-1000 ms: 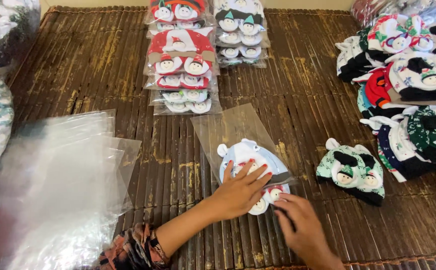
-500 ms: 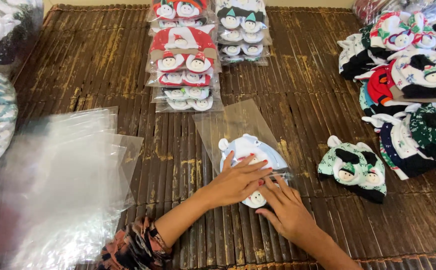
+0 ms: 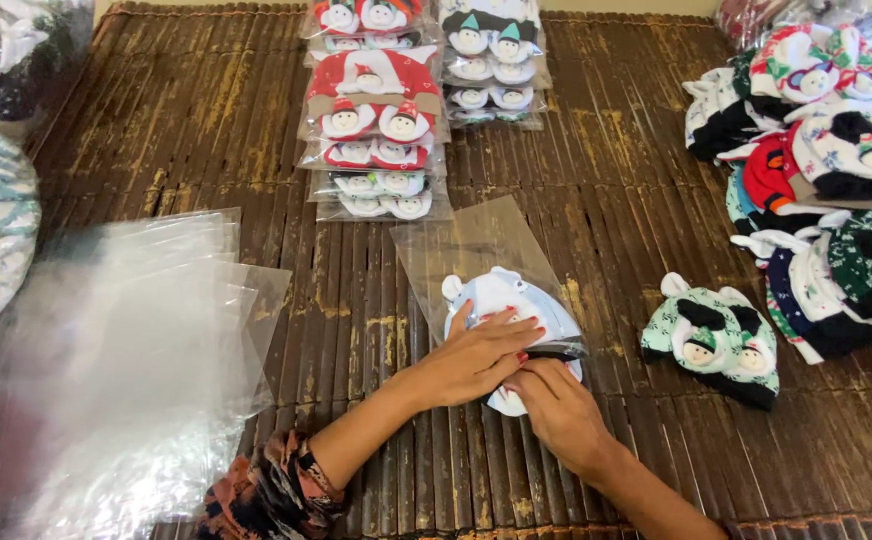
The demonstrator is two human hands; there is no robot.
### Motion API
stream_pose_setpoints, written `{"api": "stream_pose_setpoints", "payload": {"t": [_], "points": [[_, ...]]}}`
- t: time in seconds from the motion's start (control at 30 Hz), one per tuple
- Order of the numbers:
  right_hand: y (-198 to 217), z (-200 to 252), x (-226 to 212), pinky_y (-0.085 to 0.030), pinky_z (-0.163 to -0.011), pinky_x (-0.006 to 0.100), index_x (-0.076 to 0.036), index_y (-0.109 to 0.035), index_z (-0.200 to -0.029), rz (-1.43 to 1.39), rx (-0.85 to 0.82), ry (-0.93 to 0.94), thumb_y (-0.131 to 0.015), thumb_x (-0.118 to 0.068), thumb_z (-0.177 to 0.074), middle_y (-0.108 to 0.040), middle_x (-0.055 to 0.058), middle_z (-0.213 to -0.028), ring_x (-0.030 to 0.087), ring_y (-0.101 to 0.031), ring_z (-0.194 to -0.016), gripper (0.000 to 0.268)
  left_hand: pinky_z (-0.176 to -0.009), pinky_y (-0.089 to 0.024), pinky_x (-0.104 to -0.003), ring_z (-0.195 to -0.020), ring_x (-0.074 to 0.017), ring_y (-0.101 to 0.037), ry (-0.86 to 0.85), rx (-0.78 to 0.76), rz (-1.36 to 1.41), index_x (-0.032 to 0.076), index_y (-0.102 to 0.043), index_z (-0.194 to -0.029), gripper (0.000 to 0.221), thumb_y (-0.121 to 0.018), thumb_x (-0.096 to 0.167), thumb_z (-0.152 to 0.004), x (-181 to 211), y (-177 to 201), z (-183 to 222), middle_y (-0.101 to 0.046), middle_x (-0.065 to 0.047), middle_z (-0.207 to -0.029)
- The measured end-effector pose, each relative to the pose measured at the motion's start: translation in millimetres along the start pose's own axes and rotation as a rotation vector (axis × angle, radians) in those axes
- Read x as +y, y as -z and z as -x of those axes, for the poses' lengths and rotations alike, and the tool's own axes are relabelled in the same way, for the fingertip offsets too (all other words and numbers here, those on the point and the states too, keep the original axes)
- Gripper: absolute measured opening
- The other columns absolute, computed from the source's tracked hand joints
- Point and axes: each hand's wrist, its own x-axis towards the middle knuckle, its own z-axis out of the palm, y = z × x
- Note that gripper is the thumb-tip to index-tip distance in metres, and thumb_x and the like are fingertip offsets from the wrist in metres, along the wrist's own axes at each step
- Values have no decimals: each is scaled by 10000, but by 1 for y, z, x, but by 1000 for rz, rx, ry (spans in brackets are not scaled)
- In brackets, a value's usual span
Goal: Packaging pairs of baby socks into clear plastic bags
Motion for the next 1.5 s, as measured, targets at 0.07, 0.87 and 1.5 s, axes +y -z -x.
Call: {"api": "stream_pose_setpoints", "payload": {"t": [0.07,0.87,1.5], "points": [[-2,2,4,-534,-830,335,-48,-700,-1056,42,25,21,-699,-15,-845,-677,63,-1072,220,-648,-902,213,-1191,65,-654,-1531,-310,-302,-7,20,1,143,-513,-1485,487,-356,270,-1041,-3,-2,0,-489,-73,-1570],[1,-2,3,-463,-588,333,-19,-684,-943,305,55,-34,-717,-60,-869,-590,52,-807,195,-534,-648,91,-1184,41,-671,-1514,-352,-344,-96,75,33,95,-526,-1469,473,-386,220,-1035,1,2,4,-495,-130,-1565],[-6,68,23,-212,-1115,610,-124,-543,-1408,236,-369,-135,-565,-398,-987,-367,235,-1571,526,-162,-1519,503,-1189,-40,-742,-1500,-415,-342,-249,198,-316,11,-517,-1438,500,-549,207,-979,4,-44,6,-487,-186,-1543]]}}
